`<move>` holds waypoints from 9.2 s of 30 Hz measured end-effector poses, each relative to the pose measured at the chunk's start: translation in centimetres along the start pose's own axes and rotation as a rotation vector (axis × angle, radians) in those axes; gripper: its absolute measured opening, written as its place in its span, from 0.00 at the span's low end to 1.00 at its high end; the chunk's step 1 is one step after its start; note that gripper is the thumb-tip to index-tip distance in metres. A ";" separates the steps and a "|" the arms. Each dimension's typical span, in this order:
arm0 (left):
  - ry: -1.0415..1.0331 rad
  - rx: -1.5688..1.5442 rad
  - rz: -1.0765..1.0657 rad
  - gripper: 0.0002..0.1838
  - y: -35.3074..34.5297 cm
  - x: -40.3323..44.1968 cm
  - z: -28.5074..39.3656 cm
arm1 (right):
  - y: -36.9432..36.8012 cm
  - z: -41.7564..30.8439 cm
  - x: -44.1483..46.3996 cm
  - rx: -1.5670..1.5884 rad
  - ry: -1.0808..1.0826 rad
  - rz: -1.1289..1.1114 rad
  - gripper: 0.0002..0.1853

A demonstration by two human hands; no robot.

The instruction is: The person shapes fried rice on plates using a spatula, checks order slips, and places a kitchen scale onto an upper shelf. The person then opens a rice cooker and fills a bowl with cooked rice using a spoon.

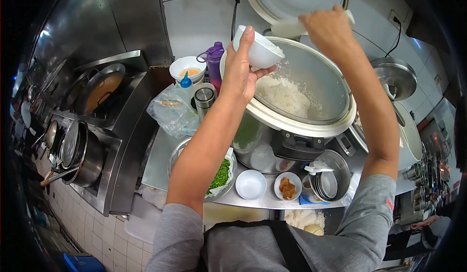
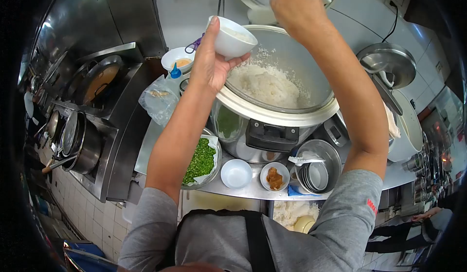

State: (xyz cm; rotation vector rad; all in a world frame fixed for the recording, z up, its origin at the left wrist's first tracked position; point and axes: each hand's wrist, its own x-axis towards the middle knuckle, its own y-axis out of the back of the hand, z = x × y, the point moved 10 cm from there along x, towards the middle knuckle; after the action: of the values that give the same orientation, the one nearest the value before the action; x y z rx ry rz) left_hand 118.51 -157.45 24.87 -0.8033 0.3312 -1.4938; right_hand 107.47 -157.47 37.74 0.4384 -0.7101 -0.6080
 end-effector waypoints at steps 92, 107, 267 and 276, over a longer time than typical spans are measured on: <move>0.032 0.058 0.005 0.36 0.0 0.0 -0.2 | -12.4 6.4 -4.5 1.247 -0.356 -0.376 0.12; 0.078 0.136 -0.051 0.35 -0.8 -0.2 -0.4 | -0.2 1.9 -5.5 0.865 -0.059 -0.129 0.28; -0.083 -0.151 -0.126 0.34 -0.7 -0.8 1.7 | 5.2 0.8 -12.9 1.115 -0.101 0.071 0.26; -0.236 -0.163 -0.128 0.37 -0.4 -1.1 2.4 | 5.6 -4.2 -11.7 0.604 0.115 0.070 0.22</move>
State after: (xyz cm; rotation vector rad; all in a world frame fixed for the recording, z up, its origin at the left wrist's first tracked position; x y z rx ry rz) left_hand 119.67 -155.74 26.49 -1.1383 0.2295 -1.4845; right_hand 105.44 -145.02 32.50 0.9950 -0.7904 -0.2883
